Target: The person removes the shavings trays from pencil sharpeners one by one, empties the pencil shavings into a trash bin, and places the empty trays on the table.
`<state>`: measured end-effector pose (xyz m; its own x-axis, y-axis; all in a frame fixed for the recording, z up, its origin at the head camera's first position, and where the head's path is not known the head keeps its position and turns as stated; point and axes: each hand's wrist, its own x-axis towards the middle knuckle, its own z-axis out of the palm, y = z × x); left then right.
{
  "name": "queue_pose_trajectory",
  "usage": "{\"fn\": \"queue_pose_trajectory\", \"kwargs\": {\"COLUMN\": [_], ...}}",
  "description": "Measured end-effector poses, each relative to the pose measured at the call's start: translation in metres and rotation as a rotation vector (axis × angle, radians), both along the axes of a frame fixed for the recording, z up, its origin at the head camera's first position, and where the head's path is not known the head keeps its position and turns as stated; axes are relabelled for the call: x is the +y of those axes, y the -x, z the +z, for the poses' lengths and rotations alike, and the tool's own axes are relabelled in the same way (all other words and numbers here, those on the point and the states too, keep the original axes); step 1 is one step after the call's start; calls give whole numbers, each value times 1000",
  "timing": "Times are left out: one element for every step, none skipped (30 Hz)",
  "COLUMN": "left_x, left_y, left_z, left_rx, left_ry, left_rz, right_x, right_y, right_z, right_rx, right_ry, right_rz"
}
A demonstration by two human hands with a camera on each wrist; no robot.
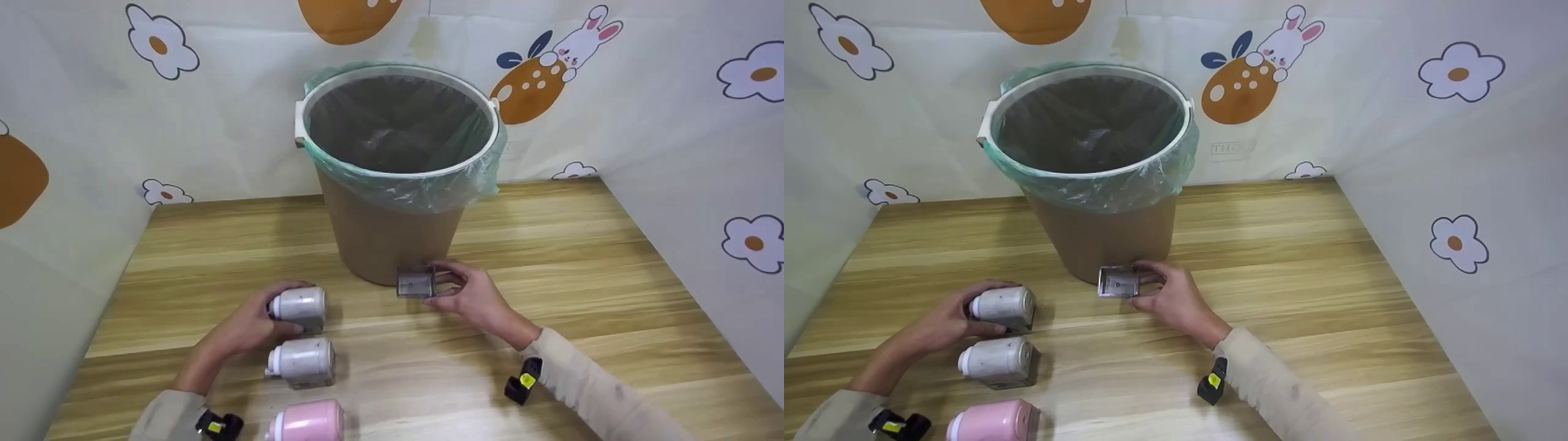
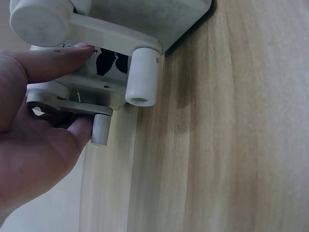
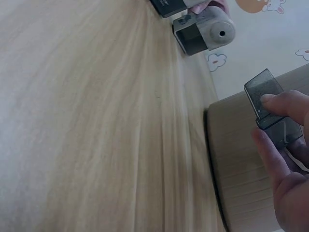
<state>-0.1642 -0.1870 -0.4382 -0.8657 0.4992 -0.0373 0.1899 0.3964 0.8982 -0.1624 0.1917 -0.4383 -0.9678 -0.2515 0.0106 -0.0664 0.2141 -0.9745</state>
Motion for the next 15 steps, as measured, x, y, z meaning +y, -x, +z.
{"fn": "queue_pose_trajectory", "kwargs": {"left_x": [0,-1,-1,-1,-1,-1,-1,0,0,0,0,0,1,1,1], "left_y": [0,0,-1,-1,-1,-1,0,0,0,0,0,0,0,0,0], "left_z": [0,0,0,0,0,0,0,0,0,0,0,0,0,0,-1], "left_rx": [-1,-3,-4,-2,-1,-3,-1,1,4,4,6,7,7,3,-4], "left_ry": [-1,0,0,1,2,5,9,10,8,9,8,9,9,9,10], "left_rz": [1,2,3,3,3,6,7,6,4,5,5,5,6,8,12], "right_x": [0,-1,-1,-2,-2,-3,-3,-4,-4,-5,-6,-7,-7,-8,-8], "right_y": [0,0,0,0,0,0,-1,-1,-1,-2,-2,-2,-3,-3,-3], "right_z": [-2,-3,-4,-5,-6,-7,-8,-8,-9,-10,-10,-10,-11,-12,-13], "right_rx": [3,9,17,21,22,27,31,34,34,29,29,25,19,15,12], "right_ry": [-4,-6,-8,-11,-12,-18,-23,-29,-34,-39,-45,-50,-51,-52,-54], "right_rz": [4,9,14,18,22,25,29,31,33,35,36,36,36,38,39]}}
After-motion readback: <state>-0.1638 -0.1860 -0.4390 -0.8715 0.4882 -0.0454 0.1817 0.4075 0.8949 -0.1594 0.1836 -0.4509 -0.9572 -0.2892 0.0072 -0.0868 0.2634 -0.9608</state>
